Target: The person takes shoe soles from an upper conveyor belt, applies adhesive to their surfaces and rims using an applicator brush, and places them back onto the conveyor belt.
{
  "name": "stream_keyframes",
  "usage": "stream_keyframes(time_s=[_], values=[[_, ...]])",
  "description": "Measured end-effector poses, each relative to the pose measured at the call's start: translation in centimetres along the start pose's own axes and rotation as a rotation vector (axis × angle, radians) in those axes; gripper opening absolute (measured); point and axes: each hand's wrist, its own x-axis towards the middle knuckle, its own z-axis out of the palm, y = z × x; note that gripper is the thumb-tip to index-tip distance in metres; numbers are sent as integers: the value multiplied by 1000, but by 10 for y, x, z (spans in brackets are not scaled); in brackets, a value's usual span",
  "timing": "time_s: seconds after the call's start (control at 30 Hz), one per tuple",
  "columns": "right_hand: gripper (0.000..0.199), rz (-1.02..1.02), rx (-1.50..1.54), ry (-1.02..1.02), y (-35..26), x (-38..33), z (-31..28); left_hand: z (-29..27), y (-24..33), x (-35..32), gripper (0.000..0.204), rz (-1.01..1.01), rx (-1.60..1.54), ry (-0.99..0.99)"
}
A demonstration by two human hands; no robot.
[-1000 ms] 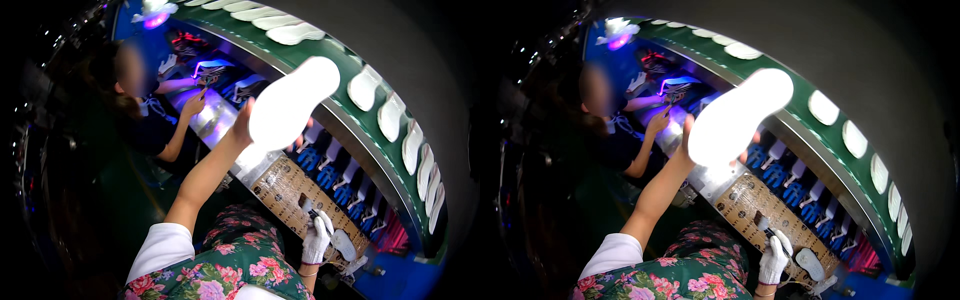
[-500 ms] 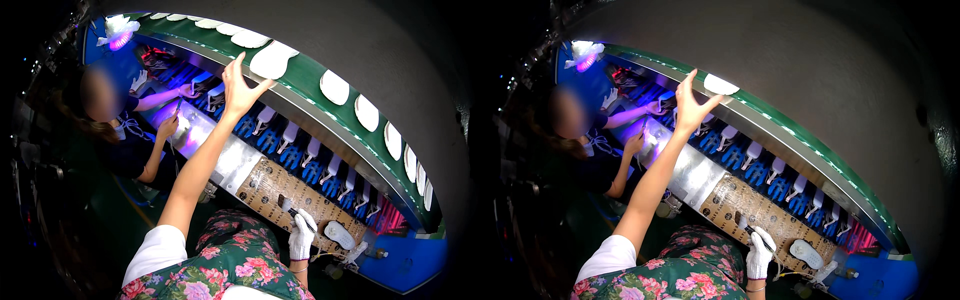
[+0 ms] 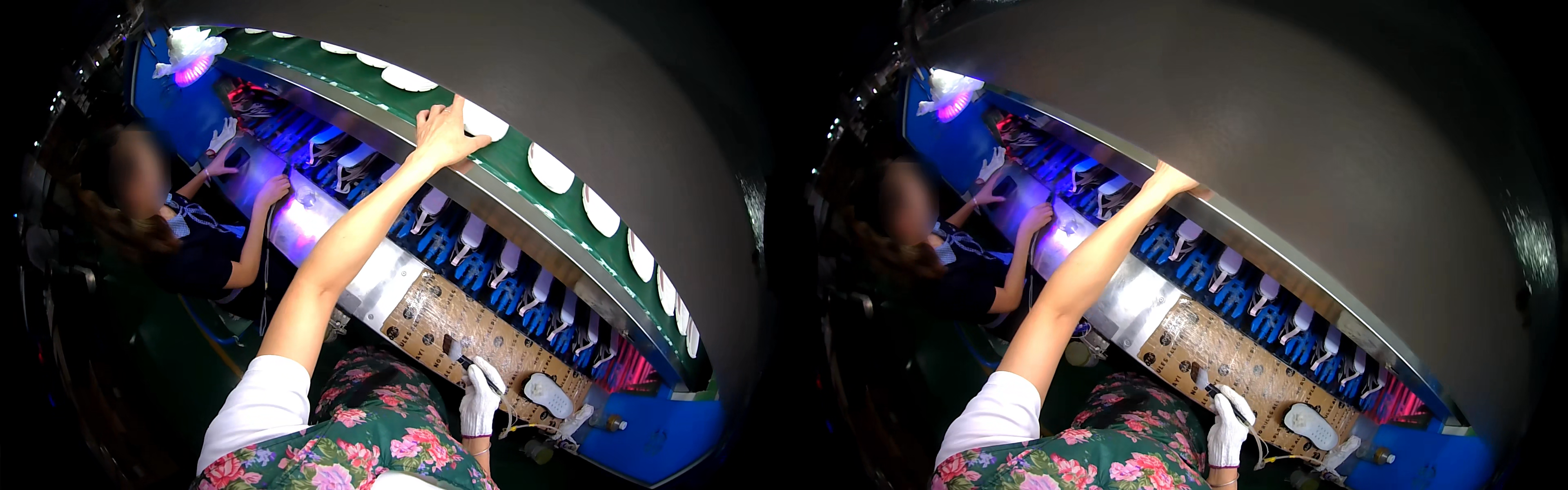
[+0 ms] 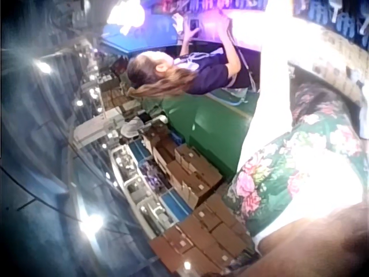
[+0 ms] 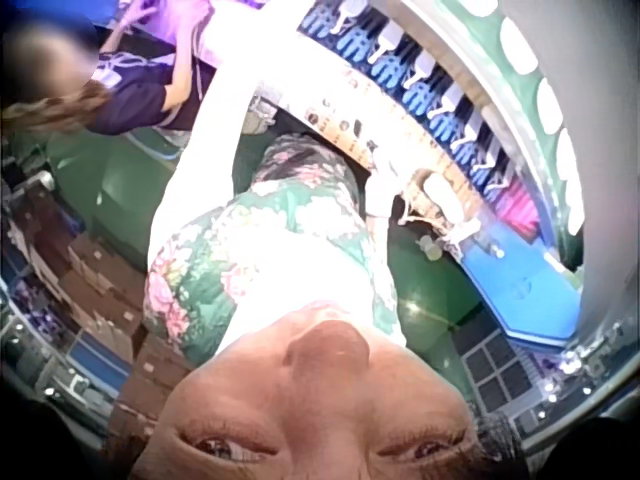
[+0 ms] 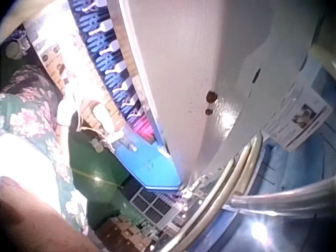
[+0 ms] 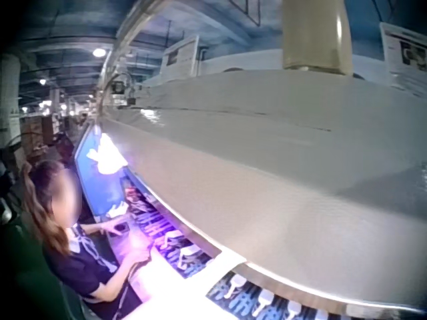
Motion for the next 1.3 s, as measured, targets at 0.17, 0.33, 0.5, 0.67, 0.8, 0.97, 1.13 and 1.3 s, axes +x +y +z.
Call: stream_keyframes(time_s=[0.17,0.33,0.5,0.67,0.8,0.97,1.13,1.3], values=[[24,35,-26,14,4,7,4,-18,-26,39,70,301,95,248],[24,48,-55,40,9,14,9,-50,-58,105,57,295,195,257],[25,66,-117,62,20,21,11,-50,-80,133,54,151,365,179],[26,85,-166,60,24,27,17,-62,-101,154,51,46,574,250],[24,49,-211,47,26,24,25,-88,-135,166,48,-72,753,309],[26,91,-198,40,28,24,23,-91,-147,147,45,-147,992,312],[24,81,-132,24,19,28,27,-95,-156,104,41,-147,861,334],[25,20,-175,-51,28,47,4,-118,-164,42,24,42,333,357]])
